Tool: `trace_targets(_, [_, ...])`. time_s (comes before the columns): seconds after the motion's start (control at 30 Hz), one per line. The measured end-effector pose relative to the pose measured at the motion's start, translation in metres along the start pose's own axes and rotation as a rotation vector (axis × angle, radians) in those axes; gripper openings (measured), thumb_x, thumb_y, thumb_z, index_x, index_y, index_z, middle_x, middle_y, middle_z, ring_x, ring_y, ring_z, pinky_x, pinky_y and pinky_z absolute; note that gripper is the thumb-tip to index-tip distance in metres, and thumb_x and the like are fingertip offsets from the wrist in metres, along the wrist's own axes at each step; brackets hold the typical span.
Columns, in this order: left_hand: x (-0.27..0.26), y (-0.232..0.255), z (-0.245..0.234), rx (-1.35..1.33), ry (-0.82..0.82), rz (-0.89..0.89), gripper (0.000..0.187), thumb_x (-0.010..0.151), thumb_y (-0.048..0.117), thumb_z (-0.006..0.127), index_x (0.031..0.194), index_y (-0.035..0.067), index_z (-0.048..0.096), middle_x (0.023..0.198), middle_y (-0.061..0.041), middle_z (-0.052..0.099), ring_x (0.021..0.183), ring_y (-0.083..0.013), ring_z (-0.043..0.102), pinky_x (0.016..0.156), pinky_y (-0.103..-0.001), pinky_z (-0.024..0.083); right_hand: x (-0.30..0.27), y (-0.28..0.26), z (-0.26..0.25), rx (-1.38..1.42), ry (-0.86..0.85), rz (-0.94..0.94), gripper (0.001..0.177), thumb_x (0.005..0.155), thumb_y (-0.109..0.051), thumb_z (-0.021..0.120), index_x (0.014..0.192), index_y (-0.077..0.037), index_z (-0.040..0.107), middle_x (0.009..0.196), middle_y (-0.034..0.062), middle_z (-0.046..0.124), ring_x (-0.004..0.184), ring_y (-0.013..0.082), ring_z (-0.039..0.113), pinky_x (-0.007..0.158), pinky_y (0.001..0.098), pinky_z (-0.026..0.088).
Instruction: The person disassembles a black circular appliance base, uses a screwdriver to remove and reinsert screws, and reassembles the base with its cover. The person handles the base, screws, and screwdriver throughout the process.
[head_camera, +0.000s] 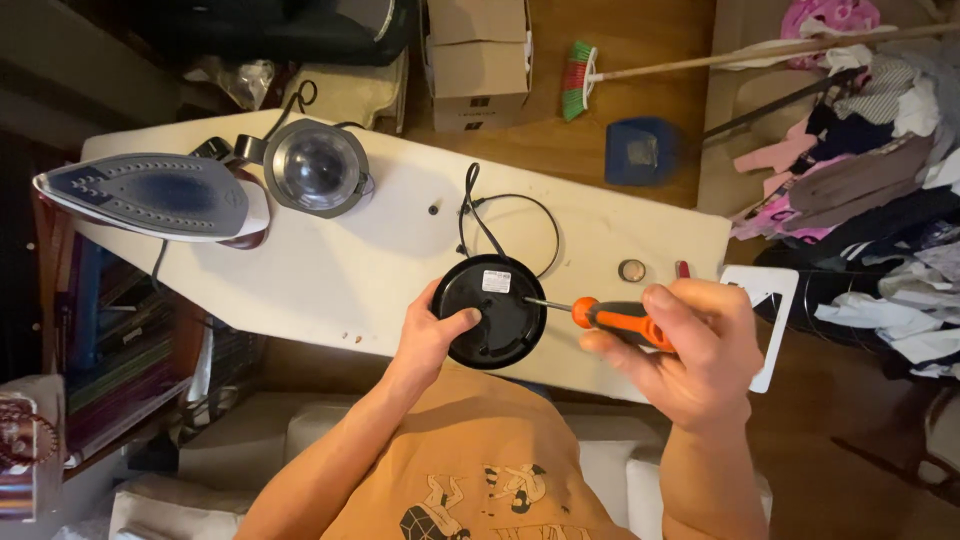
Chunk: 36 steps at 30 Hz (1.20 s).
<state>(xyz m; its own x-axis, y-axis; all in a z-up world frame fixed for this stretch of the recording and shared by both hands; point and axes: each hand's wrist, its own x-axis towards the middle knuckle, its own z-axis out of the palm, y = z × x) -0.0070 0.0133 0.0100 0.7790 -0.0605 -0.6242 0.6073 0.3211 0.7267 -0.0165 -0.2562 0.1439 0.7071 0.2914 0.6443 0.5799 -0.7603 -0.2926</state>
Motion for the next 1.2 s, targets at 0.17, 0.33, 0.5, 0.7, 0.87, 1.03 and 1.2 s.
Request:
trace_targets(0.17, [0.000, -0.002, 0.000, 0.013, 0.003, 0.007, 0.045, 0.067, 0.008, 0.075, 0.111, 0.002, 0.067, 0.095, -0.008, 0.070, 0.084, -0.0184, 0.063, 0.074, -0.031, 0.055, 0.025, -0.025, -0.012, 0.498, -0.184, 0.197, 0.062, 0.092, -0.004, 0.068, 0.146, -0.017, 0.042, 0.143, 0.0254, 0.049, 0.125, 0.0414, 0.069, 0.113, 0.0506, 0.062])
trace_targets(0.33, [-0.005, 0.009, 0.001, 0.029, -0.008, -0.049, 0.047, 0.069, 0.011, 0.075, 0.114, 0.003, 0.067, 0.098, -0.009, 0.070, 0.088, -0.0210, 0.065, 0.077, -0.033, 0.056, 0.016, -0.013, -0.007, 0.149, -0.062, 0.058, 0.067, 0.083, -0.028, 0.095, 0.133, -0.007, 0.054, 0.113, 0.0200, 0.062, 0.092, 0.0239, 0.067, 0.091, 0.0410, 0.057])
trace_targets(0.5, [-0.001, 0.001, 0.001, 0.050, -0.005, -0.020, 0.056, 0.067, 0.011, 0.075, 0.122, 0.003, 0.067, 0.103, -0.009, 0.073, 0.092, -0.0206, 0.066, 0.080, -0.033, 0.057, 0.032, -0.030, -0.015, 0.716, -0.267, 0.246, 0.077, 0.091, 0.003, 0.053, 0.160, -0.025, 0.032, 0.149, 0.0269, 0.047, 0.144, 0.0431, 0.051, 0.130, 0.0642, 0.043])
trace_targets(0.7, [-0.011, 0.018, 0.005, 0.035, -0.010, -0.091, 0.060, 0.068, 0.012, 0.073, 0.126, 0.005, 0.065, 0.108, -0.010, 0.071, 0.097, -0.0238, 0.067, 0.081, -0.036, 0.058, -0.003, -0.001, 0.000, 0.191, -0.109, -0.019, 0.087, 0.089, -0.031, 0.094, 0.156, -0.020, 0.039, 0.102, 0.0172, 0.065, 0.077, 0.0223, 0.060, 0.068, 0.0329, 0.054])
trace_targets(0.87, [-0.012, 0.020, 0.005, 0.056, -0.004, -0.101, 0.064, 0.067, 0.012, 0.072, 0.129, 0.005, 0.063, 0.109, -0.011, 0.072, 0.097, -0.0233, 0.068, 0.082, -0.036, 0.059, 0.019, -0.028, -0.009, 0.581, -0.225, 0.173, 0.080, 0.091, 0.003, 0.067, 0.157, -0.028, 0.034, 0.135, 0.0240, 0.052, 0.131, 0.0449, 0.065, 0.114, 0.0540, 0.062])
trace_targets(1.03, [-0.012, 0.017, 0.005, 0.073, -0.011, -0.107, 0.060, 0.069, 0.009, 0.072, 0.128, 0.005, 0.065, 0.107, -0.008, 0.073, 0.096, -0.0202, 0.067, 0.085, -0.033, 0.057, 0.002, -0.016, -0.001, 0.207, -0.112, 0.091, 0.097, 0.086, -0.019, 0.095, 0.162, -0.023, 0.033, 0.114, 0.0210, 0.065, 0.094, 0.0286, 0.073, 0.091, 0.0364, 0.062])
trace_targets(1.2, [-0.009, 0.014, 0.004, 0.093, -0.014, -0.100, 0.063, 0.068, 0.009, 0.071, 0.130, 0.006, 0.064, 0.111, -0.008, 0.074, 0.099, -0.0193, 0.068, 0.088, -0.033, 0.058, 0.003, -0.022, -0.007, 0.736, -0.292, 0.327, 0.090, 0.090, 0.002, 0.063, 0.163, -0.035, 0.024, 0.143, 0.0376, 0.052, 0.136, 0.0457, 0.059, 0.115, 0.0546, 0.053])
